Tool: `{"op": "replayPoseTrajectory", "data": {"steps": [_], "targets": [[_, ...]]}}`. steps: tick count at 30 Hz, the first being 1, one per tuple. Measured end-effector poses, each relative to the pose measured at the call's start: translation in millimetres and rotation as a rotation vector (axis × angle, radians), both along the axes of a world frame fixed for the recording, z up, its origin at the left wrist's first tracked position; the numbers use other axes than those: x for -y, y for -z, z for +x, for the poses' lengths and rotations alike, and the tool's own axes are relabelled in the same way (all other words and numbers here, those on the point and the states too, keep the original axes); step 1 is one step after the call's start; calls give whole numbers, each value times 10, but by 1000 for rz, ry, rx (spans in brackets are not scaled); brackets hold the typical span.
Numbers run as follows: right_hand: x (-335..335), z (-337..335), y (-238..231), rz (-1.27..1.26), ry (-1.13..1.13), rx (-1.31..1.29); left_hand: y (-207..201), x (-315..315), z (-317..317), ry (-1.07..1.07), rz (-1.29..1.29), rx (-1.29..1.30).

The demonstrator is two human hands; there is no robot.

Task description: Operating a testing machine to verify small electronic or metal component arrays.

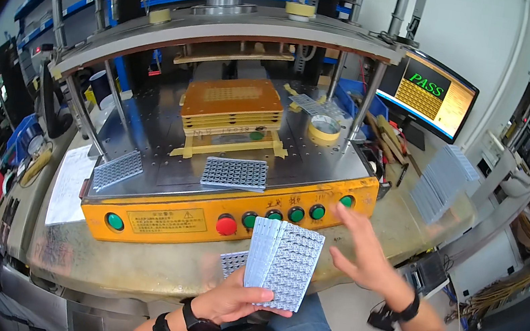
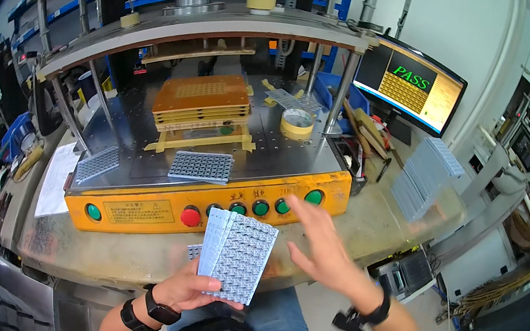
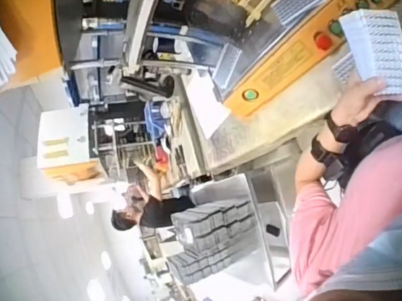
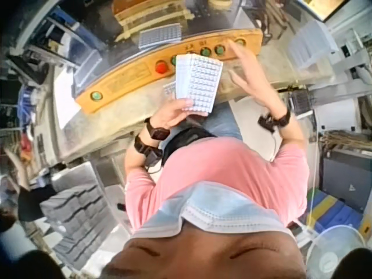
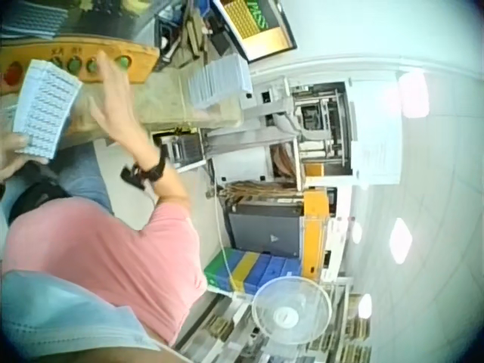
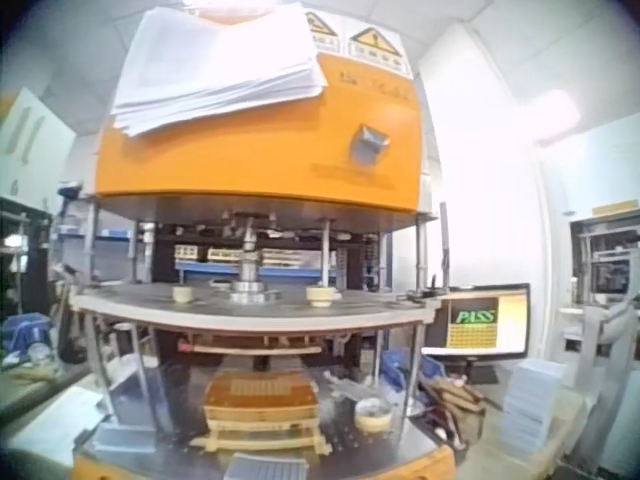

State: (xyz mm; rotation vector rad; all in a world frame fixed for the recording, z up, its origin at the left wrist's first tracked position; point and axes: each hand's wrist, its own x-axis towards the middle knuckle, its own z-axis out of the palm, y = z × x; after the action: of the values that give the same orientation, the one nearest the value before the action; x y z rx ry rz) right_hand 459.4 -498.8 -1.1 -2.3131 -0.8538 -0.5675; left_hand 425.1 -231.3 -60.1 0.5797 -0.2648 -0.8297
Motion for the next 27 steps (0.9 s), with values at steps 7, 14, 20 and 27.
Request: {"op": "replayPoseTrajectory", "data": {"steps": [7,14,20,27], "targets": [[-142,-504,703,1149,-294,-1063,-79,191,12,-47,144,31],[-254,-539,701,1246,-133,-1179,-45,167,-47,-56,159,10],[-268,-550,724,1246,-138,-1194,12,146,-30,-106,10,-153],[-267,-497,709,1260,-147,-1276,-98,128,-45,-135,265,-34]]}}
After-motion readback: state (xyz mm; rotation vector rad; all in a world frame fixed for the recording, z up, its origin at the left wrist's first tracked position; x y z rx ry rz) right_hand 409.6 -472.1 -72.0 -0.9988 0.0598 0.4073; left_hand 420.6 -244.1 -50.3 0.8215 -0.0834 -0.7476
